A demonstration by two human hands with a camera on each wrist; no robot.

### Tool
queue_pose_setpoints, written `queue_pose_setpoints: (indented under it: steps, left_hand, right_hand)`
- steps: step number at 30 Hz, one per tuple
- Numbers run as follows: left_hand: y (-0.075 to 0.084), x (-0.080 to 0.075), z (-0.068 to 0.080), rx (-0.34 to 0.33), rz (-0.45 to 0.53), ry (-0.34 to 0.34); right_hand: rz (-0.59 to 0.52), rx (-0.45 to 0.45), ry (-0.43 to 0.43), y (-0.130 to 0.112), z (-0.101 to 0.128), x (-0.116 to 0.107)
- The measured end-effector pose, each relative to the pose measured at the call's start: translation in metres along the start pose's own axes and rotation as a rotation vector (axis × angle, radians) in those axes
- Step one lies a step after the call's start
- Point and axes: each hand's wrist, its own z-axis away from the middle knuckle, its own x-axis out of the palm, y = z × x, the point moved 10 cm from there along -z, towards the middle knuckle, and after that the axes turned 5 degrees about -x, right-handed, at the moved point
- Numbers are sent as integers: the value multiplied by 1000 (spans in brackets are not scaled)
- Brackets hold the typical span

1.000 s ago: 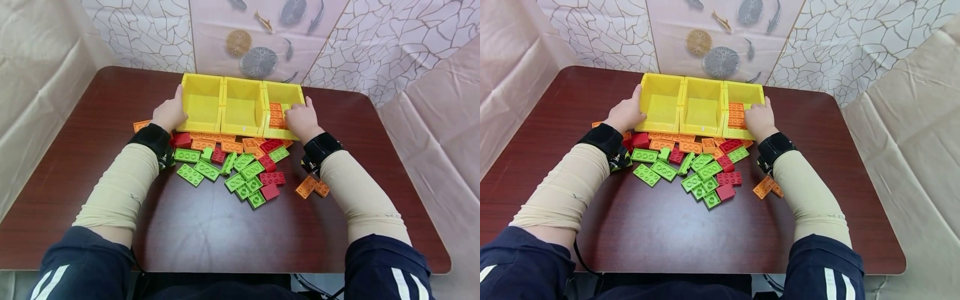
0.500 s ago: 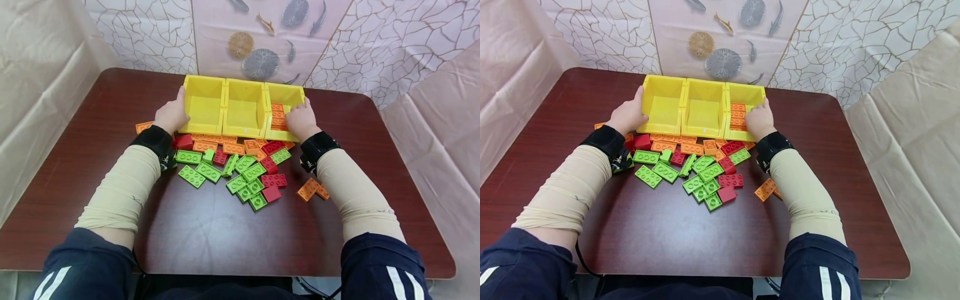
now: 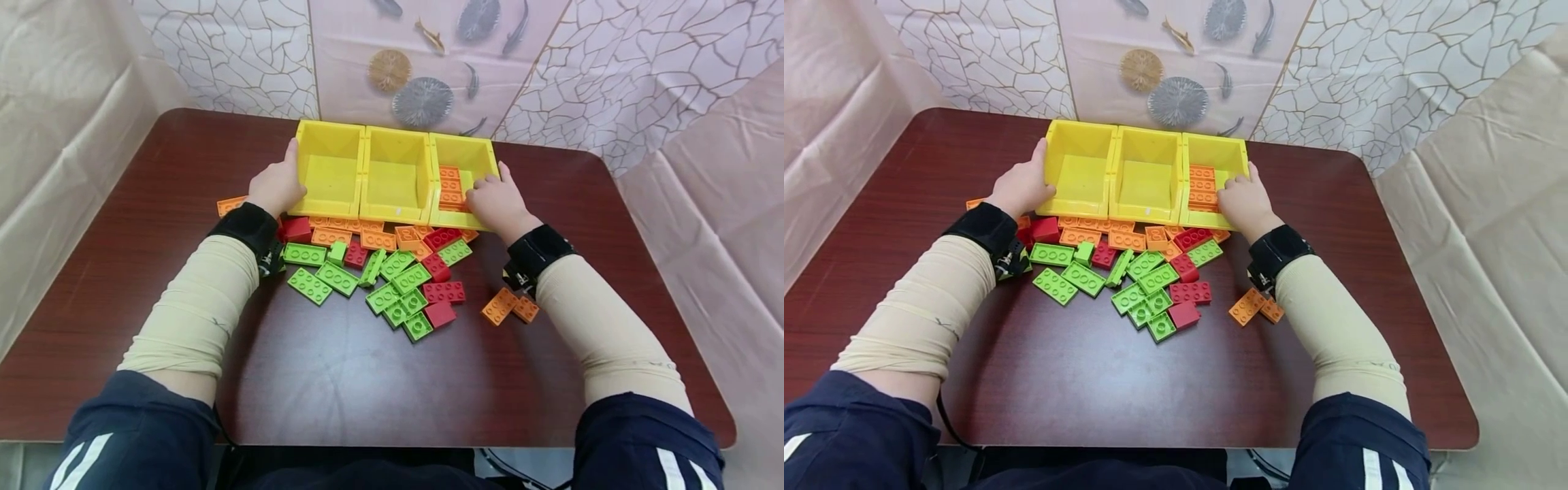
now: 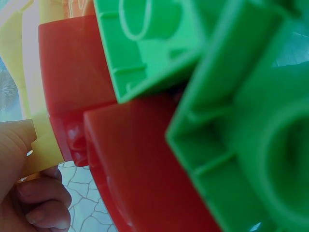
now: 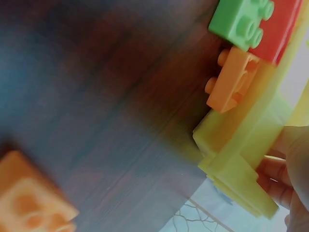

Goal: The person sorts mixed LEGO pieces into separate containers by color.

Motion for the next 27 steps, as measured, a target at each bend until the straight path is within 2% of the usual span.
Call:
queue_pose_setpoints:
  steps: [6,10,13,18,24,27]
  left_hand:
    - [1,-2,1,0,-7,0]
    - [0,-2,3,-1,-1,-2]
    - [-1,-2,4,1,5,2]
    - [-2,0,5,2,11,1]
    - [3,0,6,7,9,1]
    - [7,-1,7,10,8,-1]
  right_hand:
    - [-124,-38,194,-9,36,-18]
    - [-206,-90,271,-17,55,-22]
    - [-282,-78,244,-20,65,-18]
    - [-421,-2,133,-15,82,-5]
    - [-490,73,42,2,109,16]
    - [-510,95,24,10,123,26]
